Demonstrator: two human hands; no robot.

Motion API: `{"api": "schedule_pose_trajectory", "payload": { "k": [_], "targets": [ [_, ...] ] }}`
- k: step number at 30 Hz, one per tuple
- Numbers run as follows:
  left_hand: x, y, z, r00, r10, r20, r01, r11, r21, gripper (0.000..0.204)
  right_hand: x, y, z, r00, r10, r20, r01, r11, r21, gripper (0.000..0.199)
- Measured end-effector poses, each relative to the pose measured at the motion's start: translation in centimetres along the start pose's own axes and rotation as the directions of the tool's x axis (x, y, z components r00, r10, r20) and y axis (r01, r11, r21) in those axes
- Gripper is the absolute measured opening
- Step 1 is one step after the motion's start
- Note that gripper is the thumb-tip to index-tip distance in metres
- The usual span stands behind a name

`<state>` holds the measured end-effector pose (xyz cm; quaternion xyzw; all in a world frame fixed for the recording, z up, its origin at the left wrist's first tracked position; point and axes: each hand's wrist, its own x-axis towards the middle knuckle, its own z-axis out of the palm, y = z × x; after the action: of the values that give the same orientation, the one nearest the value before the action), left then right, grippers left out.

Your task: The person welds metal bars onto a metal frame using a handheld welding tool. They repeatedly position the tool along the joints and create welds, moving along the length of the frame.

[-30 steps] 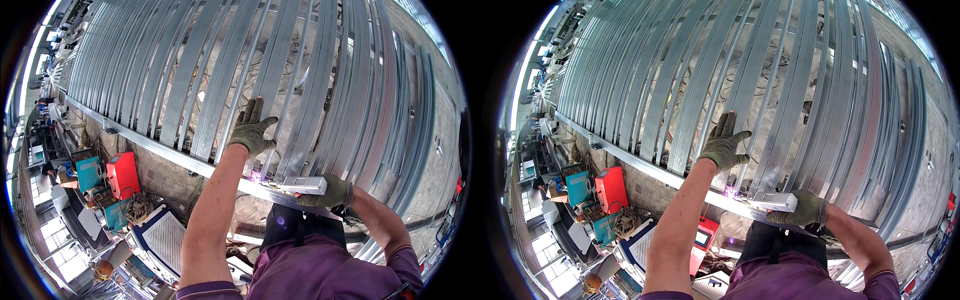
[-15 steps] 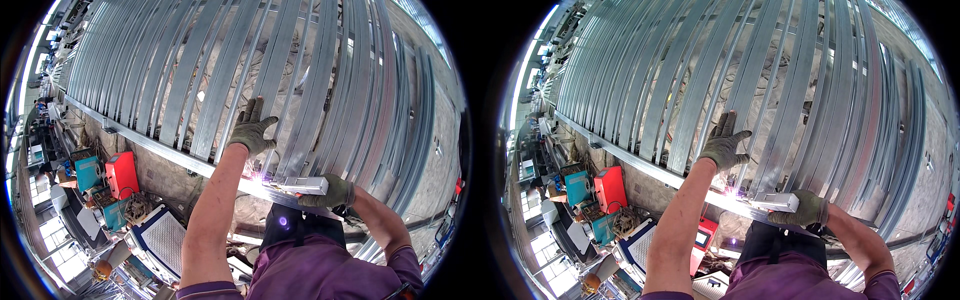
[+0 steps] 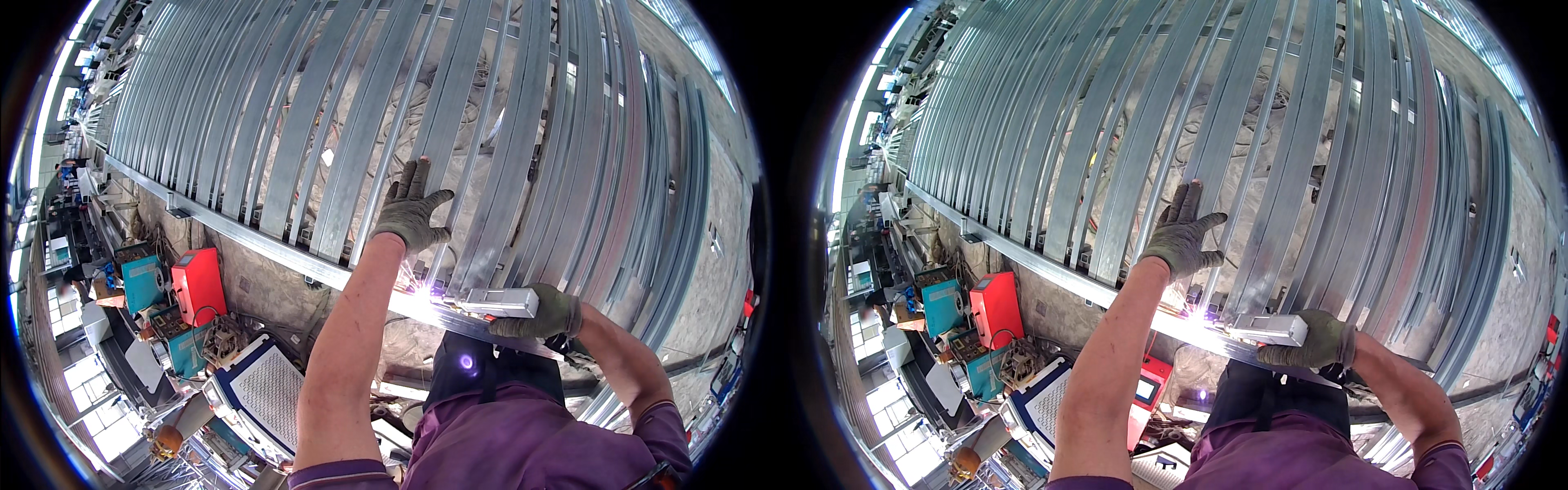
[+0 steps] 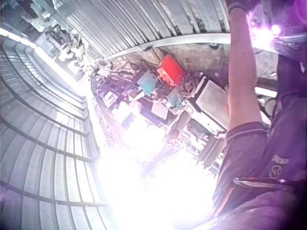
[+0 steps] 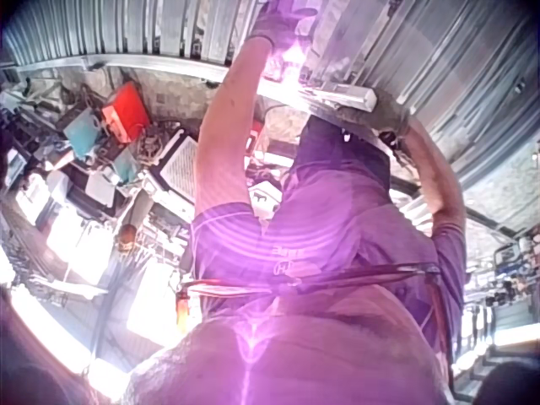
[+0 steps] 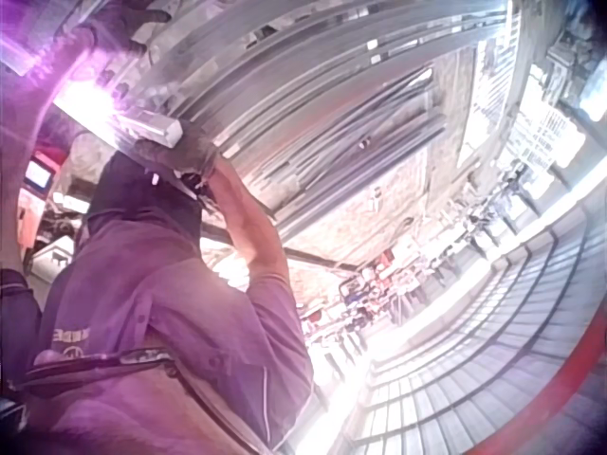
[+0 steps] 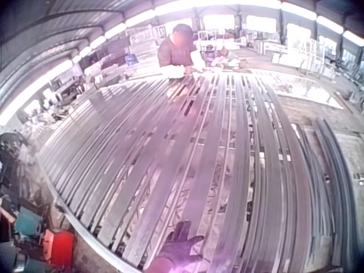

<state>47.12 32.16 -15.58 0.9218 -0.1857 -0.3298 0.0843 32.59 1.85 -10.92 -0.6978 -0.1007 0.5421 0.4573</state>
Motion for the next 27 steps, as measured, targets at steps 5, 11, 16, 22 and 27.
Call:
{"api": "schedule_pose_trajectory", "payload": {
  "k": [5, 11, 16, 22, 27],
  "targets": [
    [0.3, -0.5, 0.8, 1.0, 0.01, -0.02, -0.011, 1.0, -0.028, 0.086, -0.1, 0.3, 0.1, 1.0, -0.016, -0.018, 0.015, 1.0, -0.01, 0.074],
    [0.3, -0.4, 0.6, 1.0, 0.005, -0.006, -0.005, 1.0, -0.02, 0.086, -0.3, -0.2, -0.1, 0.999, 0.037, -0.002, -0.037, 0.997, -0.063, 0.077],
    [0.3, -0.6, 0.7, 1.0, 0.008, -0.01, -0.008, 1.0, -0.029, 0.086, -0.4, -0.1, -0.1, 1.0, -0.006, -0.019, 0.005, 0.997, -0.08, 0.078],
    [-0.1, -0.1, -0.1, 1.0, -0.001, -0.001, 0.001, 1.0, -0.006, 0.084, -0.6, 1.1, 0.5, 0.997, 0.014, -0.07, -0.016, 0.999, -0.029, 0.073],
    [0.5, -1.0, 1.0, 0.999, 0.023, -0.03, -0.023, 1.0, -0.002, 0.085, -1.7, 0.7, 1.5, 0.992, 0.043, -0.119, -0.047, 0.998, -0.032, 0.064]
  ]
}}
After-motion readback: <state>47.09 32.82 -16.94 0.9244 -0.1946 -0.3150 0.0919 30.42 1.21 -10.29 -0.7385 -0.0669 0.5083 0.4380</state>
